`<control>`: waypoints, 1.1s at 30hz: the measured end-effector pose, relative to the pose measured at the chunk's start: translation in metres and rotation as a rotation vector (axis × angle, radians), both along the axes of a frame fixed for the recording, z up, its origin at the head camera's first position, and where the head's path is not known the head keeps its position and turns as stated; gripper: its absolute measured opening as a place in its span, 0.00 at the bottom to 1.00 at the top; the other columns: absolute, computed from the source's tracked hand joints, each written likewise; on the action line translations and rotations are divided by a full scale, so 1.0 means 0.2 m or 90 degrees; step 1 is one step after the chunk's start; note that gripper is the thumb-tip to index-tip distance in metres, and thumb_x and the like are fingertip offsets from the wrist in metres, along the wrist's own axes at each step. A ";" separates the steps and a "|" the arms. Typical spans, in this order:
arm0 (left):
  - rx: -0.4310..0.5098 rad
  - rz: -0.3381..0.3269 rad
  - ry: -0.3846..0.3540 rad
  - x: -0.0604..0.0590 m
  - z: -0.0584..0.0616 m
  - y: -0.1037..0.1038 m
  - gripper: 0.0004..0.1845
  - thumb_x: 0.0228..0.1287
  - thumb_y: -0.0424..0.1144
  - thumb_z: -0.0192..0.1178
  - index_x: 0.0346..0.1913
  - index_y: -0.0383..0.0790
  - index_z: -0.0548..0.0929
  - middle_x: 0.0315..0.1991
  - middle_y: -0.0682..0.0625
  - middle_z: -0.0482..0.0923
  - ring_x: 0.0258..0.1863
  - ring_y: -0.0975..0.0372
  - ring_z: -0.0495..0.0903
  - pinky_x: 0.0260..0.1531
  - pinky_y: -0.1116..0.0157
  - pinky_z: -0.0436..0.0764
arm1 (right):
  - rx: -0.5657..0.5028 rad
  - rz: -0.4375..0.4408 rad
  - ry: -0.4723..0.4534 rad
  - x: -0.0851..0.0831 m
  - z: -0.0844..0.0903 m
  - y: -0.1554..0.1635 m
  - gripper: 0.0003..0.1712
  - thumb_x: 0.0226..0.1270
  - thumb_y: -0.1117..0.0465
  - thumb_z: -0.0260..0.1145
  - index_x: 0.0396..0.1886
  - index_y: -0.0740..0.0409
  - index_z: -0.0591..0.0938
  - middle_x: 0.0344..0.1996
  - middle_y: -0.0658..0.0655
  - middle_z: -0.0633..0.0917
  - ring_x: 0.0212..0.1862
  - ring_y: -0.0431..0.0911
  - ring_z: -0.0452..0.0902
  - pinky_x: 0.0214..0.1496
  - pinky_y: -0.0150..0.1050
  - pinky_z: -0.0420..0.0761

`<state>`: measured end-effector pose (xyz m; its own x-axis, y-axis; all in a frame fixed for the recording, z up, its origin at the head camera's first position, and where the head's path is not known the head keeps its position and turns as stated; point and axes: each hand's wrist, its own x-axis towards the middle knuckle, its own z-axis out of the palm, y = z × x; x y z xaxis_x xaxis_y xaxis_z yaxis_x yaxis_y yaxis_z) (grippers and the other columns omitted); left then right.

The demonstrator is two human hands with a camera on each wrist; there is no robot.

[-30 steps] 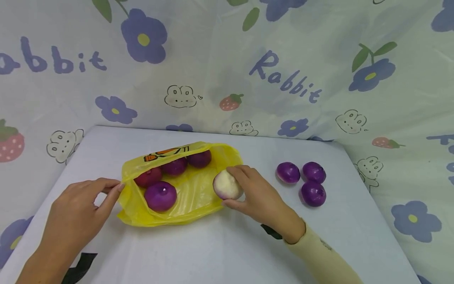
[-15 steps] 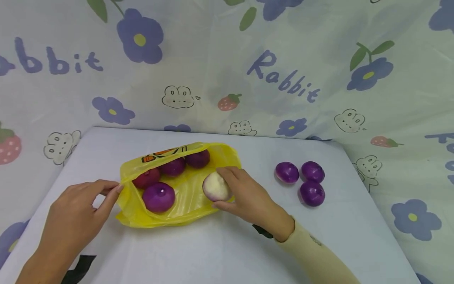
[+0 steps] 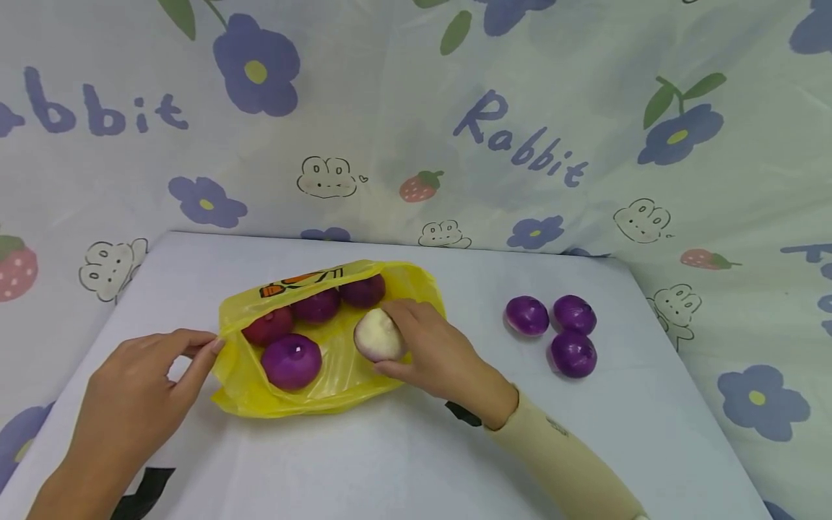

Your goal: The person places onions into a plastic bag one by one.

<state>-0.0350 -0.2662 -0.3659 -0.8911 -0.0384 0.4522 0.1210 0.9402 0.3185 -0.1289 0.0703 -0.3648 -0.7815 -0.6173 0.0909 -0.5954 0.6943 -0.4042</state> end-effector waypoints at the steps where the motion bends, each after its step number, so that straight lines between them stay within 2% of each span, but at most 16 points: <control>1: 0.000 0.000 -0.001 0.00 0.00 0.00 0.14 0.61 0.35 0.74 0.47 0.34 0.87 0.35 0.38 0.88 0.46 0.37 0.80 0.43 0.34 0.80 | 0.001 0.002 -0.001 -0.01 0.00 -0.01 0.46 0.63 0.42 0.79 0.75 0.52 0.70 0.66 0.54 0.77 0.63 0.49 0.74 0.60 0.47 0.84; 11: 0.001 0.001 -0.003 0.00 0.00 -0.01 0.13 0.62 0.36 0.74 0.47 0.35 0.87 0.35 0.39 0.88 0.47 0.37 0.80 0.43 0.34 0.80 | 0.014 0.014 -0.031 -0.04 -0.03 -0.07 0.47 0.63 0.43 0.79 0.76 0.52 0.69 0.67 0.54 0.76 0.64 0.49 0.75 0.64 0.46 0.81; 24: -0.003 -0.003 0.002 0.00 0.00 0.00 0.13 0.60 0.36 0.75 0.46 0.35 0.87 0.35 0.40 0.88 0.44 0.38 0.81 0.40 0.36 0.81 | 0.025 0.035 -0.035 -0.07 -0.07 -0.16 0.47 0.65 0.49 0.79 0.77 0.55 0.66 0.68 0.59 0.73 0.67 0.51 0.72 0.69 0.42 0.78; 33: -0.002 0.006 -0.012 0.00 -0.01 0.00 0.14 0.61 0.36 0.75 0.47 0.34 0.87 0.35 0.38 0.88 0.46 0.36 0.80 0.42 0.34 0.80 | 0.003 0.058 -0.032 -0.07 -0.10 -0.20 0.48 0.63 0.49 0.80 0.76 0.56 0.66 0.69 0.55 0.74 0.67 0.49 0.71 0.72 0.38 0.73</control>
<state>-0.0359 -0.2663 -0.3672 -0.8988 -0.0455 0.4361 0.1065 0.9422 0.3177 -0.1436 0.0303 -0.3851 -0.7259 -0.6860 0.0499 -0.6347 0.6402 -0.4328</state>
